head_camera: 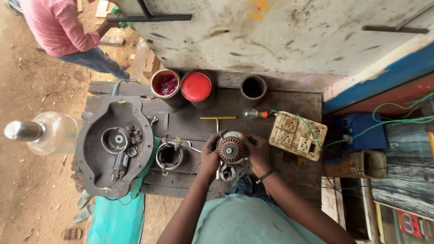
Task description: The person fits a copper armature into a starter motor drive housing on a workbench, seats it by hand, and uses pliers to work on the assembly, handling small motor parts and a bearing component while assembling the unit.
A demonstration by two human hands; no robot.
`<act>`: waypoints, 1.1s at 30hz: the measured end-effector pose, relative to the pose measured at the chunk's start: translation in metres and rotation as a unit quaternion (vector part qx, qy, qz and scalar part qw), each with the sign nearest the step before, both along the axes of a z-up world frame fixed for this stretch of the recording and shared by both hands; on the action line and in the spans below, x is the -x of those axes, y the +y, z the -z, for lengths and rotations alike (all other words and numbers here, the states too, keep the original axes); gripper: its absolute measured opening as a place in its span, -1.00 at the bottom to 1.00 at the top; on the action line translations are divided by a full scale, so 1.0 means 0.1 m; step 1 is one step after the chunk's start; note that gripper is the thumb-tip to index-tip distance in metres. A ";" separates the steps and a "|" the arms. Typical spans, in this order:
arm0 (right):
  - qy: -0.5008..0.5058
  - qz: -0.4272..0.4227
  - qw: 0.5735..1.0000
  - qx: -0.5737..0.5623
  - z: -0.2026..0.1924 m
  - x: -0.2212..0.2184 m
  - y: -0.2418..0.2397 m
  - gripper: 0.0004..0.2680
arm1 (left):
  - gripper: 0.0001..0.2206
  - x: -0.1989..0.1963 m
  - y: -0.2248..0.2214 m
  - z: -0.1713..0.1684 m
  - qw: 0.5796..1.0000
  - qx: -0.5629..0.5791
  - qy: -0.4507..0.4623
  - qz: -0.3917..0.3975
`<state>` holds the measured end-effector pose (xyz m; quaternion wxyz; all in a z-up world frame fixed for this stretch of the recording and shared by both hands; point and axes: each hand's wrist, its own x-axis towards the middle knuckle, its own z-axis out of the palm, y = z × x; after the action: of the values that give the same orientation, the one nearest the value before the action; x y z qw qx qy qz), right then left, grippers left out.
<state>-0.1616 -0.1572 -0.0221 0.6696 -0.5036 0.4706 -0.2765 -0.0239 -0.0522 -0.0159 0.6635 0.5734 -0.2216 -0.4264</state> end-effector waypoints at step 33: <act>-0.063 -0.007 0.998 0.019 0.14 -0.01 0.00 -0.86 | -0.58 0.14 0.34 -0.59 0.935 0.011 -0.343 -0.085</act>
<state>-0.1608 -0.1576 -0.0359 0.6902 -0.5012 0.4187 -0.3117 -0.0384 -0.0180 0.0434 0.5871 0.6943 -0.3907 -0.1435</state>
